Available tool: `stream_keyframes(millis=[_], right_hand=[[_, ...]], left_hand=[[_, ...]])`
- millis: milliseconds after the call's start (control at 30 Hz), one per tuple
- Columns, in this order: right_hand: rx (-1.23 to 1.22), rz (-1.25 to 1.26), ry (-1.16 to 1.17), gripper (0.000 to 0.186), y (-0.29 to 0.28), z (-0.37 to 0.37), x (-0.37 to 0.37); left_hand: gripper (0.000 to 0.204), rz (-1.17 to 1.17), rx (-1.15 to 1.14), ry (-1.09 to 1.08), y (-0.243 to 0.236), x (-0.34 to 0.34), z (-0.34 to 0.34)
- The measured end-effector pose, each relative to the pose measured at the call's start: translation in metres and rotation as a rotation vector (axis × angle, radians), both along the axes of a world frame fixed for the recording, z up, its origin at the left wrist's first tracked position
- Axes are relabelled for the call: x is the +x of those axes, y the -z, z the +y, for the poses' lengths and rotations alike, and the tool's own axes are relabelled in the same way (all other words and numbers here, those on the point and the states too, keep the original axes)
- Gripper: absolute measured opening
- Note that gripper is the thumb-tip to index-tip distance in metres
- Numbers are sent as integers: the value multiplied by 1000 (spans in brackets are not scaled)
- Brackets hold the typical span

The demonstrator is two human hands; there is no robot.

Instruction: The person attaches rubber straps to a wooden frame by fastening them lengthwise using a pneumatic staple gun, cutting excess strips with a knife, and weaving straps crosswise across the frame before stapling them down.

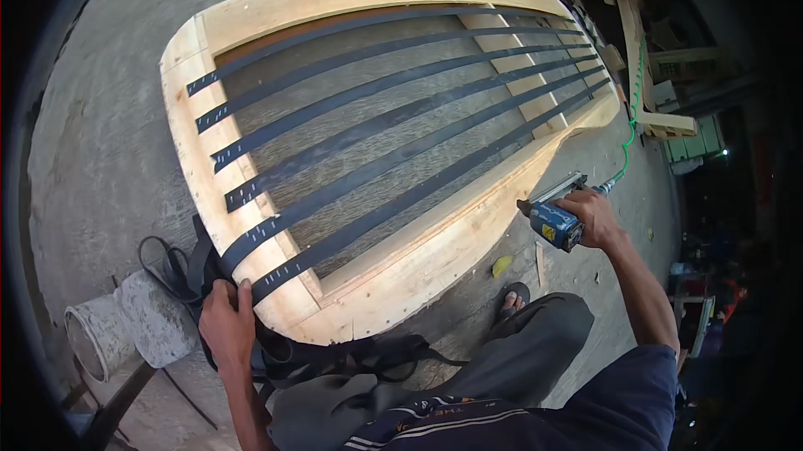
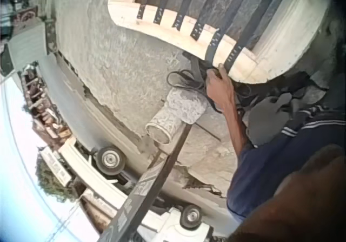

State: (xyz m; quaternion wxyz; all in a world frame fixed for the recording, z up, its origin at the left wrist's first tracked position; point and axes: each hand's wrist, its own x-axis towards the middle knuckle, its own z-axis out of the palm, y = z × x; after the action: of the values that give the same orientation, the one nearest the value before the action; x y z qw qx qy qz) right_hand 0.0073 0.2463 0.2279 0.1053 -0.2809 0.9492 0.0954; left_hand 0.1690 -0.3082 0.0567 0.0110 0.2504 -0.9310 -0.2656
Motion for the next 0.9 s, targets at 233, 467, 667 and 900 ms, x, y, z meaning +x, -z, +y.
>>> stream_keyframes(millis=[233, 467, 667, 900], right_hand=[[-60, -111, 54, 48, 23, 173, 22], [-89, -207, 81, 40, -37, 296, 39], [-96, -294, 154, 32, -195, 425, 40], [-56, -198, 177, 37, -364, 561, -49]], left_hand=[[66, 460, -287, 664, -38, -162, 226], [75, -318, -428, 659, 6, -278, 338], [75, -454, -224, 534, -121, -207, 303], [24, -1053, 157, 588, -260, -64, 356]])
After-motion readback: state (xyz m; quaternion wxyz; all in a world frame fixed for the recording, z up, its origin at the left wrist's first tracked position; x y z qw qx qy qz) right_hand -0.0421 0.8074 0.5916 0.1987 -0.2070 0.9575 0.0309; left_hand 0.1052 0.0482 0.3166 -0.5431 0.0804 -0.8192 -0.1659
